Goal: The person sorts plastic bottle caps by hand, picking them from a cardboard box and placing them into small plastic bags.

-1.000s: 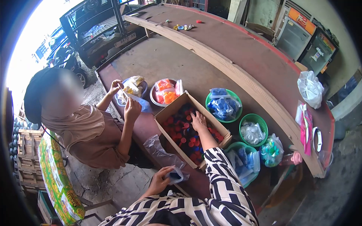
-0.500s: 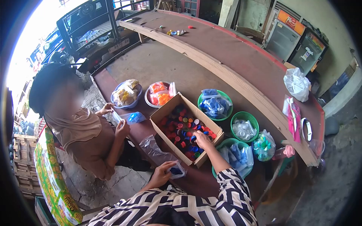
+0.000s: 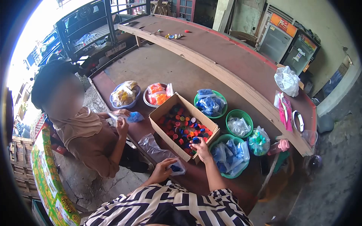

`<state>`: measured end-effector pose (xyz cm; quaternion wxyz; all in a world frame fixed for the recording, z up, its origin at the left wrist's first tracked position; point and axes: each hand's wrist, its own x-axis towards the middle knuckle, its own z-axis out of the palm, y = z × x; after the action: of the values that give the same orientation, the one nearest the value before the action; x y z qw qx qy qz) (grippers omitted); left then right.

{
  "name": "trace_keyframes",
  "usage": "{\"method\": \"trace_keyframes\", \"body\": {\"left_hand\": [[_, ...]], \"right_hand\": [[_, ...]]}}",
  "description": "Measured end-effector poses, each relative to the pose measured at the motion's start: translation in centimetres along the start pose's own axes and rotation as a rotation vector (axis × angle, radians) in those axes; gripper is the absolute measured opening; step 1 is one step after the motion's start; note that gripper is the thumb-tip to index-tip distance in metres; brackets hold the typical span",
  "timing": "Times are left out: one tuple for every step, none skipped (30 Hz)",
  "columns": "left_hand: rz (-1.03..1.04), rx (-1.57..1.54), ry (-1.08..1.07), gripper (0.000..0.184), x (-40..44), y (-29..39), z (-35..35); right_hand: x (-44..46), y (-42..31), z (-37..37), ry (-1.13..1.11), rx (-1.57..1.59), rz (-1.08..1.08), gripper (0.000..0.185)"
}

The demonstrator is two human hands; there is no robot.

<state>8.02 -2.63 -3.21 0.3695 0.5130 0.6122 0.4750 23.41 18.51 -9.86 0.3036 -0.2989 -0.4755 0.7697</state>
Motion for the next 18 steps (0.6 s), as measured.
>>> {"method": "trace_keyframes", "body": {"left_hand": [[0.012,-0.004,0.009,0.052,-0.2,-0.1,0.0],[0.012,-0.005,0.01,0.052,-0.4,-0.2,0.0],[0.003,-0.008,0.006,0.052,-0.6,-0.2,-0.1],[-0.004,-0.01,0.002,0.052,-0.6,-0.2,-0.1],[-0.003,-0.011,0.002,0.052,-0.8,-0.2,-0.1],[0.001,-0.001,0.009,0.052,-0.9,-0.2,-0.1],[0.004,0.008,0.015,0.052,-1.0,-0.2,-0.1],[0.003,0.008,0.014,0.052,-1.1,-0.3,0.0],[0.025,0.012,0.026,0.052,-1.2,-0.3,0.0],[0.046,0.016,0.035,0.053,-1.4,-0.4,0.1],[0.038,0.014,0.027,0.053,-1.5,-0.3,0.1],[0.037,0.023,0.023,0.053,-1.5,0.0,-0.1],[0.037,0.034,0.018,0.054,-1.5,0.3,-0.2],[0.031,0.031,0.007,0.054,-1.6,0.1,-0.1],[0.036,0.021,0.016,0.054,-1.6,-0.1,0.0],[0.041,0.012,0.025,0.055,-1.6,-0.2,0.1],[0.026,-0.015,0.017,0.056,-1.6,-0.2,0.1],[0.026,-0.014,0.008,0.056,-1.6,-0.1,0.2]], "right_hand": [[-0.2,0.0,0.3,0.02,0.04,0.017,0.025],[-0.5,0.1,0.5,0.041,0.08,0.035,0.025],[-0.6,0.2,0.7,0.041,0.078,0.035,0.025],[-0.7,0.2,0.9,0.065,0.148,0.057,0.024],[-0.9,0.3,1.1,0.09,0.217,0.078,0.023],[-0.9,0.6,1.0,0.09,0.216,0.078,0.023],[-0.9,1.0,1.0,0.087,0.174,0.043,0.022],[-1.0,1.4,1.0,0.084,0.132,0.008,0.022],[-1.2,1.4,1.3,0.087,0.133,0.01,0.022],[-1.4,1.3,1.7,0.096,0.077,-0.045,0.025],[-1.7,1.3,1.9,0.108,0.021,-0.097,0.028],[-2.0,1.0,2.2,0.114,-0.052,-0.127,0.035],[-2.5,0.5,2.7,0.103,-0.086,-0.189,0.038],[-2.9,0.0,3.3,0.091,-0.121,-0.252,0.042],[-3.0,-0.1,3.6,0.072,-0.136,-0.332,0.05],[-3.5,-0.3,3.8,0.083,-0.133,-0.327,0.05],[-3.9,-0.6,3.8,0.069,-0.173,-0.323,0.052],[-4.2,-0.9,3.9,0.053,-0.213,-0.32,0.054]]}}
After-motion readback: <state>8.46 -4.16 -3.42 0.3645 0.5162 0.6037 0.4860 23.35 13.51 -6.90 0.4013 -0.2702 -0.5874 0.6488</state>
